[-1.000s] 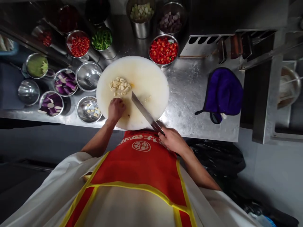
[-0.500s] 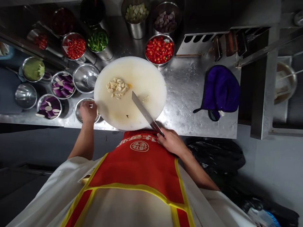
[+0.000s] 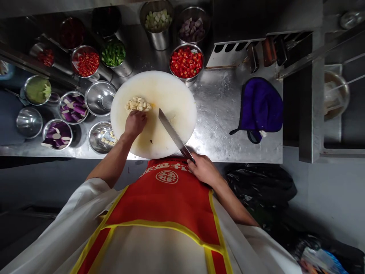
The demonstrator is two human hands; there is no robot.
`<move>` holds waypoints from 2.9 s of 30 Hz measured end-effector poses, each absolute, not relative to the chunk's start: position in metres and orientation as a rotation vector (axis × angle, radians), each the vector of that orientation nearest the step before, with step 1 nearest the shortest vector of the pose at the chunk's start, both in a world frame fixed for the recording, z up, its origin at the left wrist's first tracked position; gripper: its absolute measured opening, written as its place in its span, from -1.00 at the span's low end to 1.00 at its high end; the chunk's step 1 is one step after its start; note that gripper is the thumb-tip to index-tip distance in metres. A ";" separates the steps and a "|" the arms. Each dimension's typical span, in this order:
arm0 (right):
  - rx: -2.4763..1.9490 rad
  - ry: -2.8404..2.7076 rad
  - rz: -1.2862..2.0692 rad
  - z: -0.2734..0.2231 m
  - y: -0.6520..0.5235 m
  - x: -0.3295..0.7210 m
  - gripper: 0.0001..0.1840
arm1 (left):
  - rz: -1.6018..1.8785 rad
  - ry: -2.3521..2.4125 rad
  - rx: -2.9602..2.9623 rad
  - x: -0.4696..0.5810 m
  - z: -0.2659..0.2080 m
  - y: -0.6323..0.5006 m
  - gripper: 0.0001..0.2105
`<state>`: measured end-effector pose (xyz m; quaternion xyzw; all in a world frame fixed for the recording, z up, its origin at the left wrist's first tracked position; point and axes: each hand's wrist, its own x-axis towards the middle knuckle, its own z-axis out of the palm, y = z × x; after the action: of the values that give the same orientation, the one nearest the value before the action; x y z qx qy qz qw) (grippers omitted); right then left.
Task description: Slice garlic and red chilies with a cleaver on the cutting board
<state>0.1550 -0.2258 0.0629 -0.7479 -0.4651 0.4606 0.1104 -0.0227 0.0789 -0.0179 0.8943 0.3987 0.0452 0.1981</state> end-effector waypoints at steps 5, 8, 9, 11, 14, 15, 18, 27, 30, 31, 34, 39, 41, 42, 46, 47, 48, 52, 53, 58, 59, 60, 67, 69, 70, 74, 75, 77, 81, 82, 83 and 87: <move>-2.222 -1.383 1.348 0.063 -0.223 0.155 -0.71 | 0.085 0.994 2.509 -0.021 -0.011 0.069 -0.85; -2.218 -1.383 1.343 0.063 -0.222 0.155 -0.72 | 0.190 1.097 2.447 -0.014 -0.010 0.072 -0.76; -2.222 -1.384 1.339 0.062 -0.222 0.155 -0.72 | 0.203 1.126 2.431 -0.011 -0.010 0.075 -0.74; -2.232 -1.387 1.333 0.062 -0.222 0.155 -0.73 | 0.181 1.144 2.426 -0.008 -0.011 0.079 -0.74; -2.232 -1.384 1.331 0.061 -0.222 0.156 -0.73 | 0.113 1.141 2.437 -0.011 -0.010 0.081 -0.83; -2.233 -1.383 1.334 0.061 -0.222 0.156 -0.73 | 0.101 1.146 2.431 -0.013 -0.009 0.080 -0.85; -2.246 -1.384 1.344 0.061 -0.222 0.156 -0.73 | 0.102 1.167 2.407 -0.023 -0.009 0.079 -0.89; -2.259 -1.406 1.340 0.062 -0.221 0.157 -0.76 | 0.198 1.164 2.395 -0.033 -0.012 0.084 -0.79; -2.276 -1.405 1.336 0.063 -0.220 0.157 -0.76 | 0.195 1.101 2.404 -0.031 -0.011 0.078 -0.81; -2.277 -1.406 1.337 0.063 -0.220 0.157 -0.76 | 0.186 1.085 2.408 -0.030 -0.011 0.076 -0.81; -2.266 -1.410 1.349 0.063 -0.220 0.158 -0.77 | 0.124 1.004 2.412 -0.030 -0.009 0.067 -0.83; -2.262 -1.413 1.362 0.063 -0.219 0.158 -0.75 | 0.181 1.056 2.377 -0.025 -0.013 0.053 -0.91; -2.248 -1.420 1.363 0.064 -0.219 0.157 -0.74 | 0.219 1.113 2.356 -0.021 -0.016 0.048 -0.92; -2.240 -1.423 1.364 0.065 -0.218 0.157 -0.74 | 0.228 1.135 2.350 -0.019 -0.017 0.047 -0.93; -2.227 -1.441 1.348 0.068 -0.218 0.157 -0.75 | 0.199 1.164 2.348 -0.011 -0.020 0.040 -0.93; -2.229 -1.452 1.344 0.069 -0.218 0.158 -0.75 | 0.175 1.136 2.353 -0.009 -0.019 0.039 -0.92; -2.233 -1.465 1.341 0.070 -0.218 0.158 -0.75 | 0.153 1.093 2.358 -0.008 -0.019 0.037 -0.91; -2.246 -1.505 1.320 0.077 -0.217 0.161 -0.75 | 0.113 0.892 2.378 -0.008 -0.018 0.034 -0.87; -2.247 -1.507 1.314 0.079 -0.217 0.161 -0.75 | 0.113 0.863 2.381 -0.008 -0.018 0.034 -0.86; -2.272 -1.543 1.309 0.088 -0.212 0.165 -0.75 | 0.124 0.834 2.378 -0.009 -0.021 0.036 -0.85; -2.270 -1.562 1.306 0.089 -0.211 0.166 -0.75 | 0.127 0.843 2.375 -0.009 -0.022 0.036 -0.86; -2.267 -1.578 1.303 0.089 -0.210 0.167 -0.75 | 0.131 0.853 2.373 -0.009 -0.022 0.036 -0.86; -2.243 -1.681 1.277 0.090 -0.202 0.178 -0.72 | 0.175 0.888 2.351 -0.010 -0.027 0.032 -0.88; -2.249 -1.712 1.274 0.092 -0.199 0.182 -0.73 | 0.181 0.890 2.347 -0.010 -0.028 0.031 -0.86; -2.254 -1.723 1.276 0.093 -0.197 0.184 -0.73 | 0.182 0.891 2.345 -0.010 -0.028 0.031 -0.85; -2.267 -1.751 1.289 0.096 -0.193 0.190 -0.76 | 0.179 0.903 2.348 -0.009 -0.027 0.029 -0.84; -2.269 -1.754 1.293 0.097 -0.192 0.192 -0.76 | 0.180 0.907 2.349 -0.009 -0.027 0.029 -0.83; -2.273 -1.760 1.302 0.099 -0.192 0.195 -0.75 | 0.183 0.908 2.351 -0.008 -0.027 0.028 -0.83; -2.280 -1.813 1.306 0.098 -0.191 0.199 -0.74 | 0.194 0.897 2.352 -0.008 -0.028 0.029 -0.84; -2.280 -1.836 1.305 0.096 -0.189 0.199 -0.73 | 0.196 0.891 2.349 -0.008 -0.029 0.029 -0.84; -2.279 -1.862 1.304 0.093 -0.186 0.198 -0.73 | 0.197 0.887 2.346 -0.008 -0.029 0.030 -0.85; -2.259 -1.911 1.281 0.076 -0.174 0.190 -0.73 | 0.206 0.869 2.338 -0.008 -0.028 0.029 -0.86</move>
<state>0.1902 -0.1744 0.0762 -0.7000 -0.5923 0.3969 -0.0413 -0.0077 0.0288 -0.0282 0.8870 0.3295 0.0780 0.3139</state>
